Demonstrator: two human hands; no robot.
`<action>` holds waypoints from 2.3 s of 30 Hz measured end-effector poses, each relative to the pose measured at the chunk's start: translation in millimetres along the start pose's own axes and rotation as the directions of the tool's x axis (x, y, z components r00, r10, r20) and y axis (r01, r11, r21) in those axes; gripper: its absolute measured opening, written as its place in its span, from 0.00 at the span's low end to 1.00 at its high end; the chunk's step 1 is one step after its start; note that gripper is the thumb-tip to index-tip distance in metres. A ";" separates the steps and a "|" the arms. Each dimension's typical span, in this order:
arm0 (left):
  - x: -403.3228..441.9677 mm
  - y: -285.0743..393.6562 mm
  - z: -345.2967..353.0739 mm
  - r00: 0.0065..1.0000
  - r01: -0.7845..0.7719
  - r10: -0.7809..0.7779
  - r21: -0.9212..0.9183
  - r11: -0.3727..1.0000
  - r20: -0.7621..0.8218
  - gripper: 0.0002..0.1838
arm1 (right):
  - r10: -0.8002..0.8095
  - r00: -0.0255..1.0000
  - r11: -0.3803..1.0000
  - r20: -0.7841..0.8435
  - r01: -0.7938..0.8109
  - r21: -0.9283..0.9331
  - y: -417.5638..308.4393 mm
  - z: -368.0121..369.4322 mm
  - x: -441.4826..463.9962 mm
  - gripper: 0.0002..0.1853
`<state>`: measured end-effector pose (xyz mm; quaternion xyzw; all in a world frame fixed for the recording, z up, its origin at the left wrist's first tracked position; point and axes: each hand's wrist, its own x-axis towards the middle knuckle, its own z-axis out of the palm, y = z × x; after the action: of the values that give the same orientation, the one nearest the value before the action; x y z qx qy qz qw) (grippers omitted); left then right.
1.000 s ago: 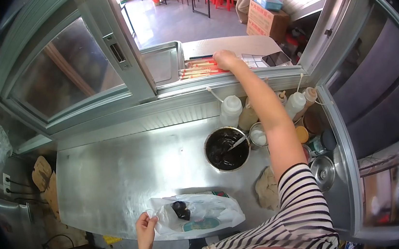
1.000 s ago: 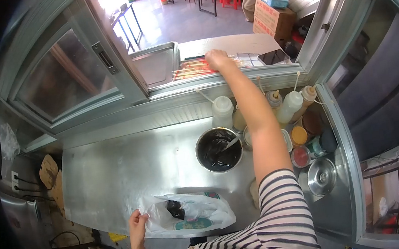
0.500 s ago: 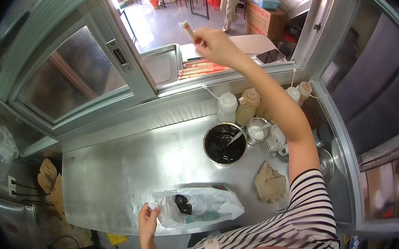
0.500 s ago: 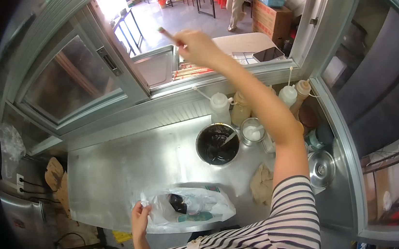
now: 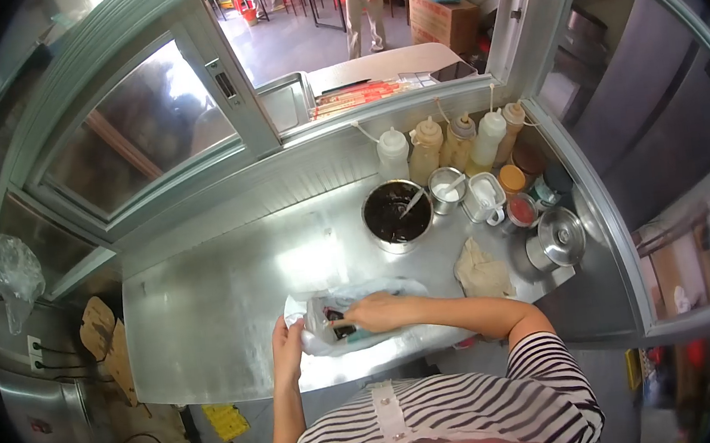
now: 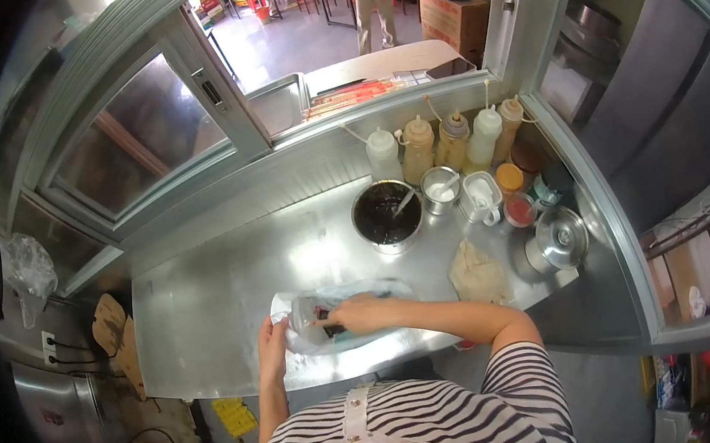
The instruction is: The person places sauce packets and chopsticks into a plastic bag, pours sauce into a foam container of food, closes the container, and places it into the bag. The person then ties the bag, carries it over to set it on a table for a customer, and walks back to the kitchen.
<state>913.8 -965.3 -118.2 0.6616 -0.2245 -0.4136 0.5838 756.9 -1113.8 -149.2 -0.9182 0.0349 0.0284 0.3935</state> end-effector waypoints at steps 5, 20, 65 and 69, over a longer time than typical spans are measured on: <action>-2.6 1.0 -0.5 0.999 -0.039 0.039 0.004 0.999 0.027 0.15 | 0.057 0.989 0.902 -0.136 -0.109 -0.417 7.9 26.9 -1.0 0.11; -15.9 3.8 1.9 0.951 -0.195 0.186 0.010 0.981 0.246 0.18 | 0.256 0.900 0.684 -0.354 -0.427 -0.591 68.4 70.3 35.7 0.07; 4.9 -5.7 -1.0 0.909 -0.377 0.366 0.022 0.926 0.201 0.21 | 0.311 0.869 0.734 -0.385 -0.477 -0.483 41.2 78.4 7.9 0.06; 24.8 -14.3 -7.5 0.922 -0.355 0.345 0.027 0.935 0.178 0.26 | 0.449 0.789 0.772 -0.420 -0.579 -0.263 54.5 93.3 3.5 0.10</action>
<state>931.0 -977.2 -139.1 0.5899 -0.4002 -0.3511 0.6071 753.4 -1083.8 -253.0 -0.9211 0.3483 -0.0129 0.1736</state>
